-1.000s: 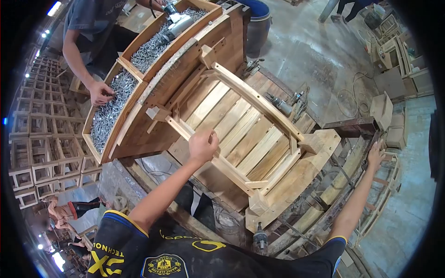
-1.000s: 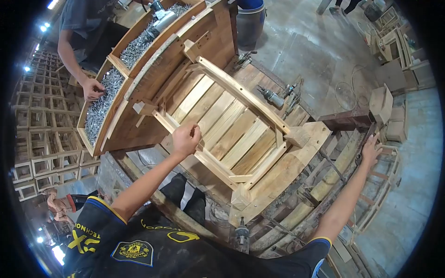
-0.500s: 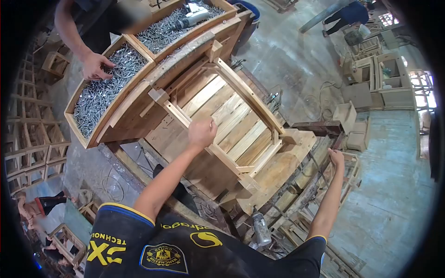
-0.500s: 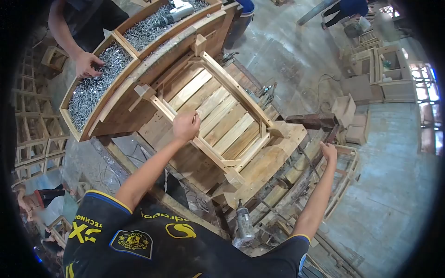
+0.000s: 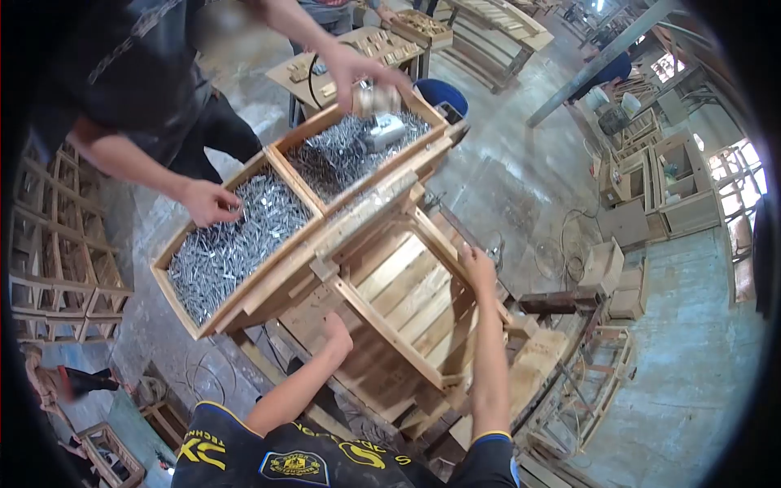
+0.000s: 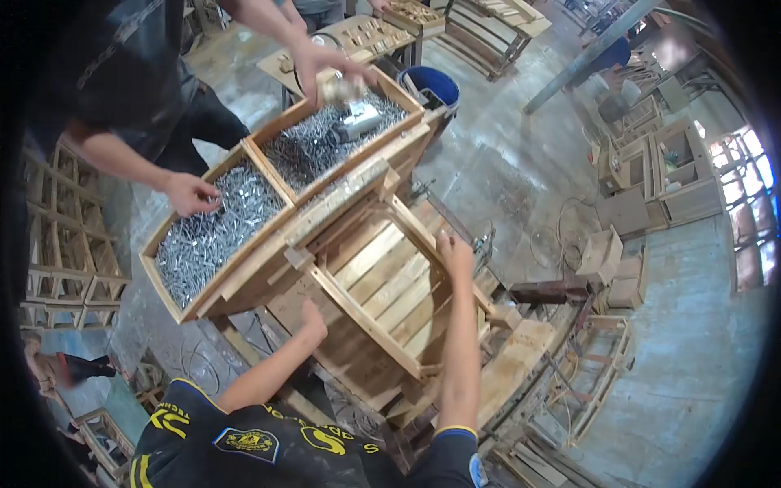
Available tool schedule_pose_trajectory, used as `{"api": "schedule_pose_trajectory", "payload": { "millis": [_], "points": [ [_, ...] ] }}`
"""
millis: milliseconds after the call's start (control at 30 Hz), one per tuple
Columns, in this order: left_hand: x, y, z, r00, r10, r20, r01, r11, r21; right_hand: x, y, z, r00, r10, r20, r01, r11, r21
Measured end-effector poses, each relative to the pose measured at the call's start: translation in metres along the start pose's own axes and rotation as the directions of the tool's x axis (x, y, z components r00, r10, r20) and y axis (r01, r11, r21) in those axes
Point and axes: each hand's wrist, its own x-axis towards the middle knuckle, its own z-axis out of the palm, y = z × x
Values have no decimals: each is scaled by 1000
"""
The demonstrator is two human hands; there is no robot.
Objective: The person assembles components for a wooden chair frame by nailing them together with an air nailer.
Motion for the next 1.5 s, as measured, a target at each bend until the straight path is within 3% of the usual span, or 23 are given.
{"api": "schedule_pose_trajectory", "payload": {
  "millis": [33,67,133,167,267,300,333,500,600,700,833,867,933,1067,1133,1200,1367,1500],
  "points": [
    [-60,56,29,954,-273,-122,290,945,150,6,-8,19,996,92,19,-90,991,-99],
    [-65,65,46,961,-276,-24,277,956,93,11,-15,31,983,182,26,-173,965,-198],
    [-65,71,65,947,-273,169,278,961,-4,19,-23,30,980,201,3,-198,964,-178],
    [8,18,56,936,-218,275,259,958,-121,15,-21,28,978,207,15,-201,962,-184],
    [-49,29,70,935,-139,325,234,933,-274,16,-13,24,983,182,10,-176,961,-213],
    [-47,30,72,903,-241,356,375,846,-379,15,-9,25,986,169,12,-162,962,-221],
    [-16,-1,66,927,-131,351,256,906,-337,15,-9,28,986,165,18,-157,961,-227],
    [-81,2,77,965,-217,148,245,947,-208,11,2,8,984,174,-42,-179,958,-223],
    [-137,17,66,923,-325,204,367,902,-227,-9,21,-20,981,175,-83,-188,963,-192],
    [-157,13,36,861,-365,355,425,899,-106,-51,22,-55,966,148,-213,-171,981,-94],
    [-194,48,-8,768,-370,523,353,926,136,-120,-14,-121,908,64,-413,-83,996,-29],
    [-205,63,-15,736,-363,571,303,932,200,-143,-31,-140,891,95,-443,-95,995,22],
    [-228,90,-20,654,-338,677,173,938,301,-187,-54,-168,798,-13,-602,-8,999,-33],
    [-289,128,-29,450,-320,834,-72,918,391,-304,-117,-235,644,-92,-760,54,996,-74],
    [-321,135,-34,340,-304,890,-169,911,376,-376,-144,-258,496,-107,-862,97,993,-68],
    [-352,137,-37,210,-313,926,-244,900,360,-437,-156,-281,550,-207,-809,82,978,-194],
    [-388,143,-67,-49,-437,898,-311,861,402,-551,-228,-285,350,-311,-883,66,949,-308],
    [-408,144,-90,-225,-568,792,-331,808,486,-626,-273,-262,175,-336,-926,-194,910,-367]
  ]
}}
